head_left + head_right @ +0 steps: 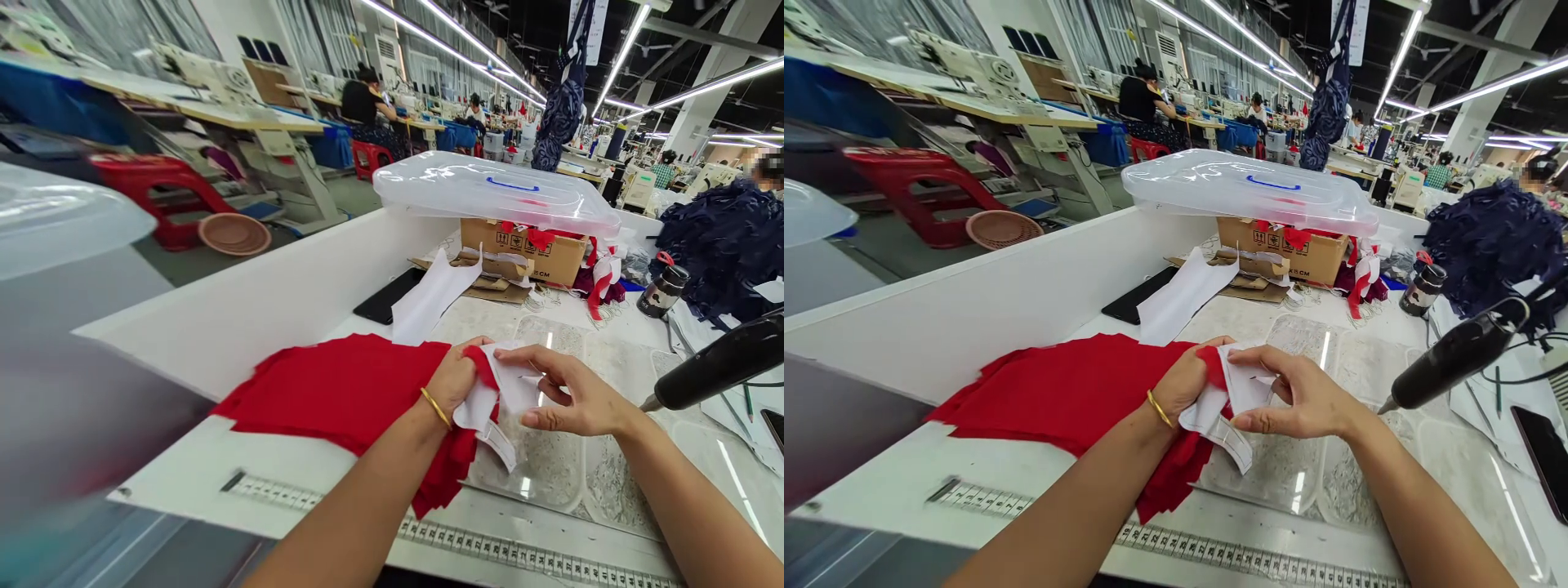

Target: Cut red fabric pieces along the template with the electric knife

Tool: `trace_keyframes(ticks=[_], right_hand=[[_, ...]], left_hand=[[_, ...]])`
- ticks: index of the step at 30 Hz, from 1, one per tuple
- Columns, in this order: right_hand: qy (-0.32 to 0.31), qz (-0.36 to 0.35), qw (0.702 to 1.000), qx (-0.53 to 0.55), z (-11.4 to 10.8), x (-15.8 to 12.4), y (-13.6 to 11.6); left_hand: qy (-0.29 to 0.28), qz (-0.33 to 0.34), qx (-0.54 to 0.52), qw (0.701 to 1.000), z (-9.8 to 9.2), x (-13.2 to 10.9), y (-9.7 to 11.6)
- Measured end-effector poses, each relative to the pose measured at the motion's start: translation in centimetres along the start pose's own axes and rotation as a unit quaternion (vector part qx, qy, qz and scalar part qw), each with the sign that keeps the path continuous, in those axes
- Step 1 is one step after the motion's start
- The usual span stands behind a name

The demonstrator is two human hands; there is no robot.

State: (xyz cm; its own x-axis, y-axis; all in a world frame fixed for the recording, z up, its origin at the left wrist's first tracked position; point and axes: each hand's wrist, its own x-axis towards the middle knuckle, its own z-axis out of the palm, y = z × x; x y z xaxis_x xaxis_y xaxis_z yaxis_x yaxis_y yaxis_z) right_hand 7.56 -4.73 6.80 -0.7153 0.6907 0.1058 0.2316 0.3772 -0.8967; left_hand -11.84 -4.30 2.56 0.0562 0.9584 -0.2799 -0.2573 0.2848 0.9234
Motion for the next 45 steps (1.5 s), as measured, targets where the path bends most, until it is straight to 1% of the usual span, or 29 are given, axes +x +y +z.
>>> trace_keyframes(ticks=[2,4,6,7,8,9,11,12,13,14,16,17,19,21,22,24,25,27,28,29,30,32,34,37,39,42,43,45], right_hand=[[-0.007,-0.003,1.0,0.009,-0.1,-0.1,-0.1],[-0.005,-0.01,1.0,0.021,-0.1,-0.1,-0.2],[-0.008,-0.02,0.999,0.038,0.2,-0.1,-0.3],[-0.017,-0.023,0.999,0.045,0.5,-0.1,-0.4],[-0.028,-0.025,0.998,0.049,0.9,-0.1,-0.4],[-0.037,-0.027,0.998,0.048,1.2,-0.1,-0.4],[-0.04,-0.036,0.998,0.023,2.0,-0.1,-0.4],[-0.032,-0.047,0.998,0.002,2.3,-0.2,-0.5],[-0.021,-0.06,0.998,-0.021,2.5,-0.3,-0.5],[-0.01,-0.075,0.996,-0.047,2.7,-0.4,-0.6],[0.01,-0.108,0.99,-0.095,3.0,-0.6,-0.8],[0.019,-0.122,0.985,-0.118,3.1,-0.7,-0.8],[0.042,-0.147,0.974,-0.165,3.1,-0.8,-0.9],[0.067,-0.172,0.96,-0.212,3.0,-0.7,-0.7],[0.08,-0.186,0.951,-0.234,2.9,-0.6,-0.5],[0.115,-0.208,0.933,-0.271,2.5,-0.4,0.1],[0.137,-0.212,0.925,-0.284,2.2,-0.2,0.4],[0.185,-0.207,0.914,-0.297,1.6,0.1,1.2],[0.204,-0.198,0.912,-0.296,1.3,0.3,1.6],[0.218,-0.186,0.913,-0.29,1.0,0.4,2.0],[0.227,-0.172,0.917,-0.281,0.7,0.6,2.4],[0.231,-0.143,0.925,-0.266,0.3,0.7,3.1],[0.231,-0.122,0.929,-0.262,0.0,0.9,3.6],[0.241,-0.122,0.928,-0.255,-0.1,0.9,3.7],[0.286,-0.131,0.917,-0.245,0.0,0.9,3.4],[0.378,-0.147,0.882,-0.239,0.5,0.8,2.8],[0.396,-0.155,0.872,-0.241,0.7,0.8,2.6],[0.409,-0.172,0.861,-0.249,1.2,0.8,2.6]], left_hand=[[0.001,0.025,0.032,0.999,-0.2,0.0,0.2],[0.015,0.078,0.093,0.992,-0.2,0.0,0.0],[0.049,0.149,0.192,0.969,0.0,-0.1,-0.4],[0.075,0.171,0.256,0.949,0.1,-0.1,-0.6],[0.105,0.179,0.328,0.922,0.3,-0.2,-0.9],[0.132,0.176,0.408,0.886,0.5,-0.2,-1.1],[0.16,0.143,0.541,0.813,0.8,-0.3,-1.3],[0.16,0.125,0.585,0.785,1.0,-0.4,-1.3],[0.156,0.113,0.616,0.764,1.2,-0.5,-1.3],[0.151,0.105,0.637,0.749,1.4,-0.6,-1.2],[0.144,0.094,0.658,0.733,1.7,-0.8,-0.9],[0.139,0.09,0.66,0.733,1.7,-0.9,-0.8],[0.127,0.091,0.648,0.745,1.7,-1.0,-0.7],[0.126,0.096,0.613,0.774,1.5,-1.0,-0.8],[0.126,0.105,0.584,0.795,1.4,-0.9,-1.0],[0.109,0.132,0.494,0.852,1.1,-0.6,-1.5],[0.086,0.146,0.435,0.884,0.9,-0.4,-1.8],[0.012,0.158,0.302,0.94,0.8,0.0,-2.2],[-0.03,0.153,0.241,0.958,0.9,0.1,-2.4],[-0.066,0.145,0.191,0.969,0.9,0.2,-2.5],[-0.094,0.138,0.155,0.974,1.0,0.2,-2.5],[-0.122,0.131,0.119,0.977,1.3,0.1,-2.4],[-0.125,0.132,0.105,0.978,1.4,0.0,-2.2],[-0.128,0.109,0.085,0.982,1.4,0.0,-2.0],[-0.129,0.066,0.066,0.987,1.3,0.0,-2.0],[-0.103,0.014,0.021,0.994,1.0,0.0,-1.9],[-0.09,0.009,0.005,0.996,0.9,0.0,-1.9],[-0.077,0.005,-0.021,0.997,0.8,-0.1,-1.7]])
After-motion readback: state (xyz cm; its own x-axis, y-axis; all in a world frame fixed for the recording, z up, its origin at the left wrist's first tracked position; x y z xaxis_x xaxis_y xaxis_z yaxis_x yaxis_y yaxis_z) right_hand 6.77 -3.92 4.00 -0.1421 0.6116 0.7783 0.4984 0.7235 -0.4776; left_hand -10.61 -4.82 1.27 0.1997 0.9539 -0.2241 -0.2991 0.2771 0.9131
